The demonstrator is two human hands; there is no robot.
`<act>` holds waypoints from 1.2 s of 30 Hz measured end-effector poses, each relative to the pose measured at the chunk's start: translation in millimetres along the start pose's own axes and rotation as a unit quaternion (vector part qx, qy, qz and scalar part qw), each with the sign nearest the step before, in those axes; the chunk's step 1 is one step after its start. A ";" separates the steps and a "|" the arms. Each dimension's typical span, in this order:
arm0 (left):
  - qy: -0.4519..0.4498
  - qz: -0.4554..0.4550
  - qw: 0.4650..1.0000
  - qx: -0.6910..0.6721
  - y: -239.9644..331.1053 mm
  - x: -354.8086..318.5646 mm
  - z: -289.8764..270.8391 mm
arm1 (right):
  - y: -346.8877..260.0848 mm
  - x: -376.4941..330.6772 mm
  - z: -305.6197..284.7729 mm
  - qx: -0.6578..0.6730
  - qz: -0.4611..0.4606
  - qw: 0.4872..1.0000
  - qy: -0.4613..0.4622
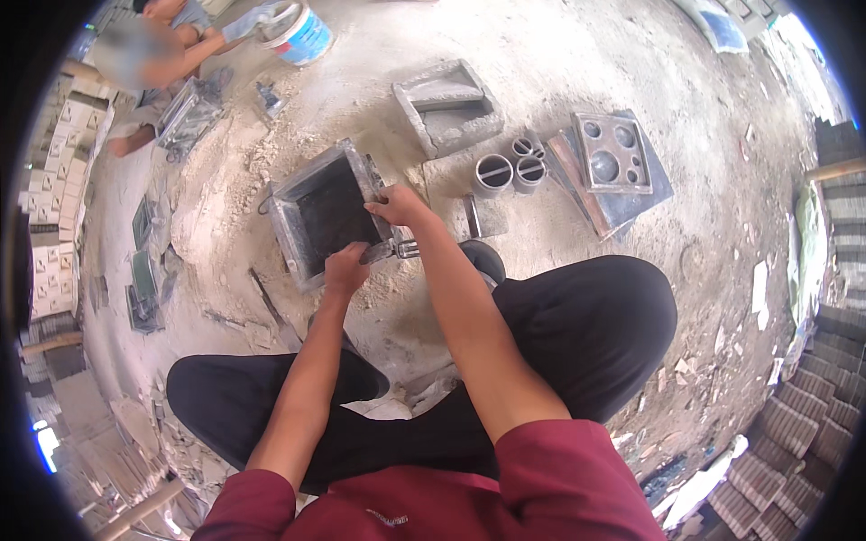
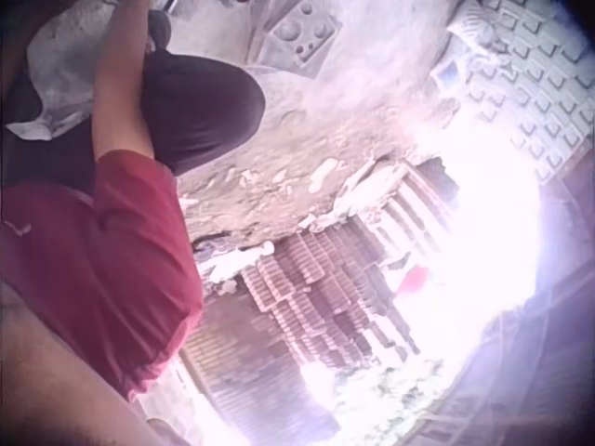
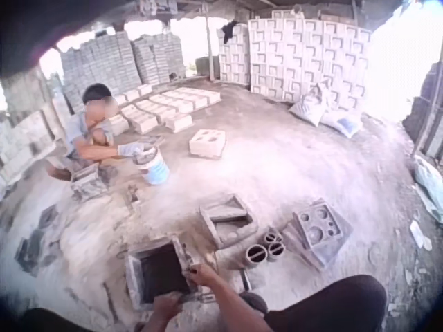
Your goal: The person assembles a metal mold for concrete blocks by fitting a side panel onto a base, securing it with a latch, and then inserting a multi-hole metal template into the mold frame.
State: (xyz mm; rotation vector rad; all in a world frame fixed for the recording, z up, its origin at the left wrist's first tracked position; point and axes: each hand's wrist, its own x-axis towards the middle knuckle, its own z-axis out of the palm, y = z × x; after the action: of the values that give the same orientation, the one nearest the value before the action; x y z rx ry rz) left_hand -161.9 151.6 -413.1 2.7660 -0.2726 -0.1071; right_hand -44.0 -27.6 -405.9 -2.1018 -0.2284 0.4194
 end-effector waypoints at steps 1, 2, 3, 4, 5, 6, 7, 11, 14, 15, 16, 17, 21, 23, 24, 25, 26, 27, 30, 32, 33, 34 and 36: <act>0.008 0.008 1.000 0.005 -2.6 -1.4 0.3 | -1.2 2.0 -2.0 0.019 0.002 0.999 -0.035; 0.019 0.016 1.000 0.009 -1.7 0.0 -0.6 | 1.9 4.6 -2.3 0.036 0.003 0.997 -0.070; 0.015 0.020 1.000 0.012 0.4 2.6 -0.6 | 5.3 3.7 -1.4 0.058 0.006 0.995 -0.080; -0.011 -0.003 1.000 0.016 2.6 5.3 -0.6 | 10.5 -1.0 -1.8 0.063 0.007 0.995 -0.076; -0.038 -0.034 0.998 0.023 1.1 3.4 -4.7 | 14.5 -8.8 5.0 0.082 0.025 0.994 -0.069; -0.039 -0.032 0.998 0.027 5.9 6.3 -8.2 | 26.4 -15.8 8.8 0.097 0.044 0.993 -0.057; -0.045 -0.038 0.998 0.001 12.1 9.3 -10.8 | 38.5 -26.9 13.6 0.108 0.066 0.992 -0.003; -0.041 -0.055 0.995 -0.079 31.9 11.8 -25.7 | 61.6 -64.2 19.8 0.014 0.068 0.998 0.006; -0.015 0.013 0.995 -0.095 41.1 22.5 -32.3 | 56.1 -66.9 16.7 -0.053 0.119 0.985 -0.110; -0.035 0.028 0.997 -0.070 41.4 25.5 -33.4 | 54.8 -68.2 17.8 -0.078 0.048 0.995 -0.042; -0.054 0.042 0.997 -0.045 41.1 27.4 -34.6 | 53.3 -65.8 17.8 -0.076 0.049 0.995 -0.038; -0.075 0.053 0.993 -0.074 41.4 31.1 -34.6 | 53.6 -60.6 13.4 -0.078 0.047 0.996 0.003; -0.105 0.035 0.989 -0.096 43.9 29.4 -29.6 | 56.4 -52.6 10.6 -0.077 0.024 0.994 0.074; -0.117 0.056 0.988 -0.083 40.9 28.1 -30.0 | 54.8 -50.7 12.6 -0.065 0.020 0.994 0.086; -0.117 0.054 0.988 -0.082 38.7 26.5 -30.8 | 51.5 -49.6 14.7 -0.065 0.023 0.993 0.097; -0.115 0.054 0.989 -0.082 36.4 24.7 -31.6 | 48.8 -48.6 16.1 -0.066 0.025 0.992 0.108; -0.113 0.054 0.989 -0.082 34.9 22.9 -31.9 | 49.1 -47.6 16.4 -0.065 0.025 0.992 0.106; -0.113 0.052 0.989 -0.082 34.6 22.7 -30.9 | 50.2 -46.0 15.1 -0.064 0.032 0.992 0.105; -0.094 0.065 0.990 -0.085 33.7 23.5 -28.3 | 50.6 -42.1 13.7 -0.067 0.057 0.993 0.079; -0.073 0.083 0.989 -0.094 33.9 23.5 -27.8 | 50.4 -40.5 13.3 -0.073 0.075 0.993 0.055; -0.074 0.083 0.989 -0.094 35.1 23.3 -27.3 | 50.8 -40.1 12.7 -0.069 0.078 0.993 0.055; -0.084 0.066 0.989 -0.107 36.3 23.0 -26.9 | 51.1 -39.8 12.4 -0.065 0.080 0.993 0.055; -0.094 0.049 0.987 -0.121 36.4 23.9 -25.0 | 51.2 -39.9 10.4 -0.067 0.078 0.993 0.058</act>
State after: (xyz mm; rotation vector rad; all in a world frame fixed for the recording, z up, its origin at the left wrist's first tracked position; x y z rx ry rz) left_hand -142.1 122.0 -377.6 2.4992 -0.4160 -0.3524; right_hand -85.0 -59.6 -446.0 -2.2765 -0.0244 0.3813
